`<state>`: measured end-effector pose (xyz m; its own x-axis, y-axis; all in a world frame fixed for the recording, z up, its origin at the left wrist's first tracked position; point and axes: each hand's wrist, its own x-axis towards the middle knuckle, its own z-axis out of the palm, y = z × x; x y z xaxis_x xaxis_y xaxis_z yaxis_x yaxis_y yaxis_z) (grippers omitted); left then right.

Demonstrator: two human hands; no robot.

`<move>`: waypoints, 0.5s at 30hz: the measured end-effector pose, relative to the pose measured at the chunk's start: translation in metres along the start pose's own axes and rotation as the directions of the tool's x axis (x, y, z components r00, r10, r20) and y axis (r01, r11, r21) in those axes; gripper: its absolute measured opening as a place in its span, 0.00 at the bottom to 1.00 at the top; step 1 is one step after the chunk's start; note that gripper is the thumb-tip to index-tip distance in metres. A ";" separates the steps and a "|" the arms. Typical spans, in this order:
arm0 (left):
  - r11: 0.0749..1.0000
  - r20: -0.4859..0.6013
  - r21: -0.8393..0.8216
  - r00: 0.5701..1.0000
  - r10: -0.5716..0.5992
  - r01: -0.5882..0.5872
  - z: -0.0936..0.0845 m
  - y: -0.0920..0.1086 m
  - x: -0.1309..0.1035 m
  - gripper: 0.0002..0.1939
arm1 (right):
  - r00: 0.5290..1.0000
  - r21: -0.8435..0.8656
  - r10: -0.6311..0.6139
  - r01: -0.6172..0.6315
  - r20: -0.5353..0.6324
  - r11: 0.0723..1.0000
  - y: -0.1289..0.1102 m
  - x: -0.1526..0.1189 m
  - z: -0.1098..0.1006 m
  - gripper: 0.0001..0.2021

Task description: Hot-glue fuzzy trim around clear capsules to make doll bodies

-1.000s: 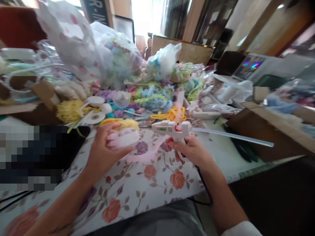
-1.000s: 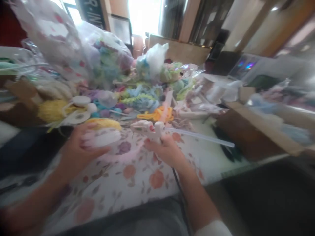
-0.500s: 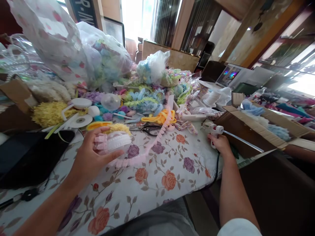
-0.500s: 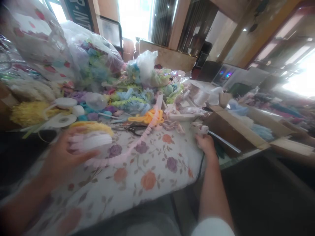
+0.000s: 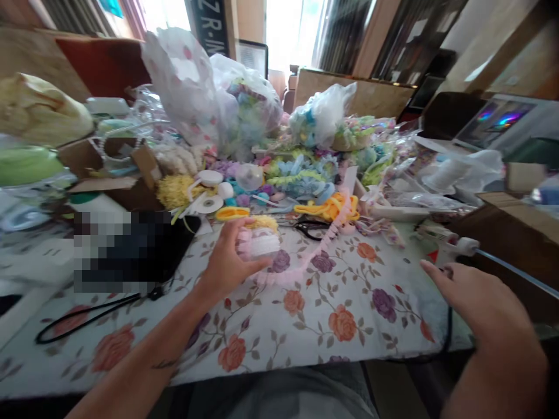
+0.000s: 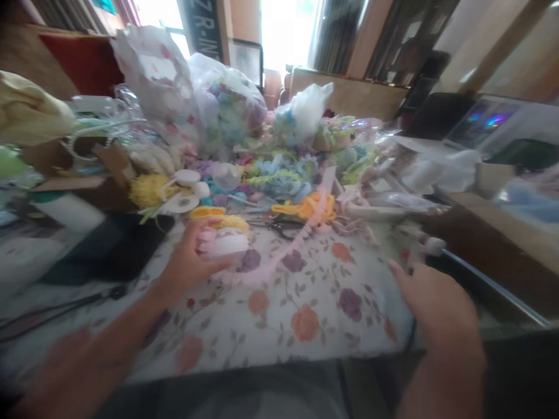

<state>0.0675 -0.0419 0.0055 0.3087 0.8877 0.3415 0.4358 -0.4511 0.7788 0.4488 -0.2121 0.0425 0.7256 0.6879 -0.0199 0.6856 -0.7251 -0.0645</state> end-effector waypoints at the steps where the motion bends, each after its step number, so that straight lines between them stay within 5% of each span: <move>1: 1.000 0.003 0.007 1.000 0.016 -0.016 0.000 0.000 -0.001 0.37 | 0.988 0.062 -0.157 0.157 -0.010 0.986 -0.017 -0.011 -0.003 0.22; 3: 0.999 0.011 -0.003 0.999 0.036 -0.036 -0.001 0.000 -0.002 0.37 | 0.873 0.297 -0.488 0.470 -0.014 0.831 -0.059 -0.032 -0.009 0.19; 7: 0.999 0.046 -0.040 0.999 0.023 -0.021 -0.003 0.000 -0.002 0.40 | 0.455 0.534 -0.888 0.768 -0.067 0.353 -0.150 -0.066 -0.014 0.12; 9: 0.997 0.049 -0.073 0.998 0.038 -0.034 -0.004 -0.001 -0.001 0.37 | 0.369 0.496 -0.913 0.834 -0.174 0.243 -0.186 -0.076 -0.009 0.09; 12: 0.990 0.023 -0.124 0.998 0.062 -0.059 -0.006 -0.002 -0.001 0.25 | 0.325 0.259 -0.870 0.936 -0.371 0.239 -0.220 -0.086 0.009 0.10; 15: 0.991 0.003 -0.118 0.998 0.060 -0.059 -0.007 -0.003 -0.002 0.24 | 0.171 -0.045 -0.865 0.975 -0.471 0.217 -0.234 -0.096 0.033 0.11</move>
<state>0.0592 -0.0420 0.0059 0.3366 0.8588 0.3862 0.3140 -0.4890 0.8138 0.2164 -0.1072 0.0268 -0.4415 0.7293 0.5227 0.8592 0.5116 0.0119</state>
